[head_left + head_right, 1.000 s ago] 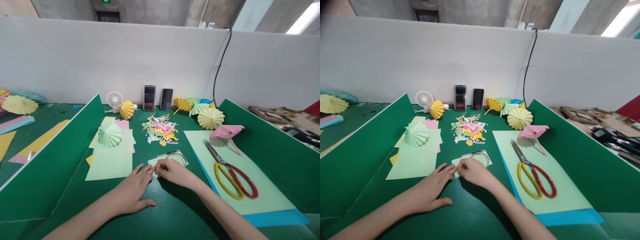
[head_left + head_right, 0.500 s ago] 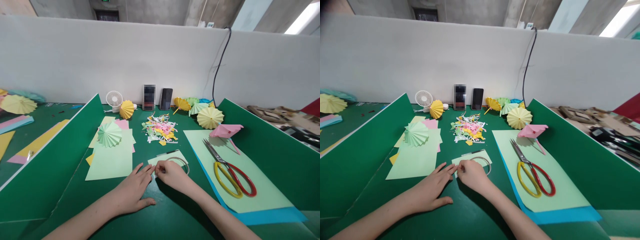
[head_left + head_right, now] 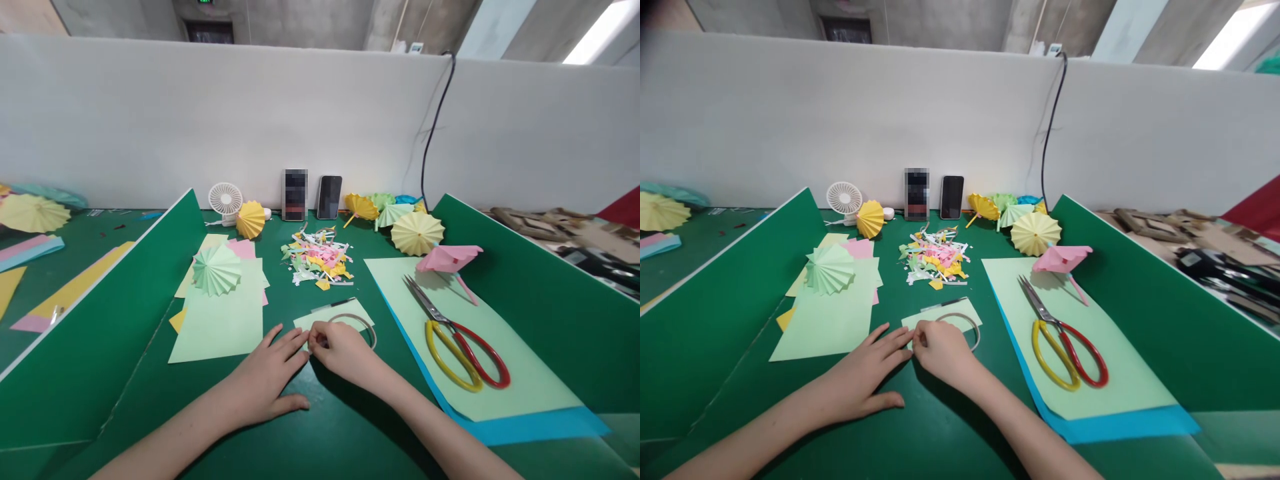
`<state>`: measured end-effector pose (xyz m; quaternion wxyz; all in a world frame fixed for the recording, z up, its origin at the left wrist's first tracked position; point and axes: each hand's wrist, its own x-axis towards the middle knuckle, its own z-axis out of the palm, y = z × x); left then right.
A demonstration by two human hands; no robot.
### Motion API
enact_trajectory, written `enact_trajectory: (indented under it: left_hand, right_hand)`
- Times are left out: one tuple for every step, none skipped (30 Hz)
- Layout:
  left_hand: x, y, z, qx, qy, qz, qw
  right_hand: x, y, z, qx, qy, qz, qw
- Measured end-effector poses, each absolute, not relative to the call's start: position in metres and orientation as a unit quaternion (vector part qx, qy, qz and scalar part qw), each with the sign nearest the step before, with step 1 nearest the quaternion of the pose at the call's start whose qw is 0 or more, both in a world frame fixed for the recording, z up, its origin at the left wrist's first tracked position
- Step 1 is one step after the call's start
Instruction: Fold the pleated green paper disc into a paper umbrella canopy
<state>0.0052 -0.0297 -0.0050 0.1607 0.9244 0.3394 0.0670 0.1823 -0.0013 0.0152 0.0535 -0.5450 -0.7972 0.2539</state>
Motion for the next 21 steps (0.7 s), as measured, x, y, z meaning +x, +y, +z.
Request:
enact_trajectory:
  left_hand:
    - [0.005,-0.029,-0.005,0.924,0.341,0.069,0.160]
    - [0.005,-0.029,-0.005,0.924,0.342,0.072,0.159]
    - [0.005,-0.029,-0.006,0.923,0.342,0.075,0.158]
    - [0.005,-0.029,-0.006,0.923,0.343,0.077,0.157]
    - [0.005,-0.029,-0.006,0.922,0.344,0.078,0.156]
    - [0.005,-0.029,-0.005,0.922,0.346,0.078,0.156]
    - [0.005,-0.028,-0.005,0.921,0.347,0.077,0.157]
    - [0.005,-0.028,-0.005,0.921,0.348,0.075,0.158]
    - [0.006,-0.028,-0.004,0.921,0.348,0.072,0.160]
    - [0.006,-0.028,-0.004,0.921,0.349,0.069,0.162]
    - [0.006,-0.028,-0.003,0.921,0.349,0.065,0.163]
    - [0.006,-0.028,-0.003,0.921,0.349,0.063,0.163]
    - [0.006,-0.028,-0.003,0.921,0.348,0.061,0.162]
    - [0.006,-0.028,-0.003,0.921,0.349,0.061,0.161]
    - [0.006,-0.029,-0.003,0.921,0.349,0.062,0.160]
    - [0.006,-0.029,-0.003,0.921,0.349,0.064,0.159]
    - [0.006,-0.029,-0.003,0.921,0.348,0.067,0.158]
    - [0.006,-0.029,-0.003,0.922,0.348,0.070,0.158]
    - [0.006,-0.029,-0.004,0.922,0.347,0.072,0.157]
    - [0.006,-0.029,-0.004,0.922,0.347,0.075,0.156]
    - [0.006,-0.029,-0.004,0.922,0.348,0.077,0.155]
  right_hand:
    - [0.184,-0.001,0.016,-0.541,-0.796,0.265,0.055]
    - [0.185,0.000,0.017,-0.536,-0.795,0.279,0.057]
    - [0.187,0.001,0.018,-0.529,-0.793,0.296,0.061]
    - [0.189,0.002,0.019,-0.521,-0.791,0.314,0.068]
    - [0.190,0.003,0.020,-0.514,-0.786,0.333,0.077]
    - [0.192,0.004,0.020,-0.510,-0.780,0.352,0.086]
    - [0.194,0.005,0.020,-0.509,-0.773,0.367,0.093]
    - [0.194,0.005,0.021,-0.510,-0.767,0.376,0.095]
    - [0.195,0.005,0.022,-0.514,-0.764,0.379,0.093]
    - [0.195,0.005,0.023,-0.518,-0.764,0.375,0.088]
    - [0.194,0.004,0.024,-0.521,-0.767,0.366,0.083]
    - [0.194,0.004,0.025,-0.523,-0.771,0.355,0.076]
    - [0.193,0.003,0.026,-0.524,-0.777,0.342,0.070]
    - [0.193,0.003,0.027,-0.526,-0.783,0.325,0.065]
    - [0.194,0.004,0.028,-0.532,-0.788,0.303,0.060]
    - [0.196,0.005,0.029,-0.540,-0.792,0.280,0.057]
    - [0.199,0.006,0.029,-0.548,-0.792,0.263,0.055]
    - [0.202,0.008,0.029,-0.556,-0.789,0.255,0.053]
    - [0.205,0.010,0.029,-0.559,-0.784,0.264,0.053]
    - [0.208,0.011,0.028,-0.555,-0.780,0.285,0.052]
    - [0.210,0.012,0.027,-0.547,-0.778,0.304,0.053]
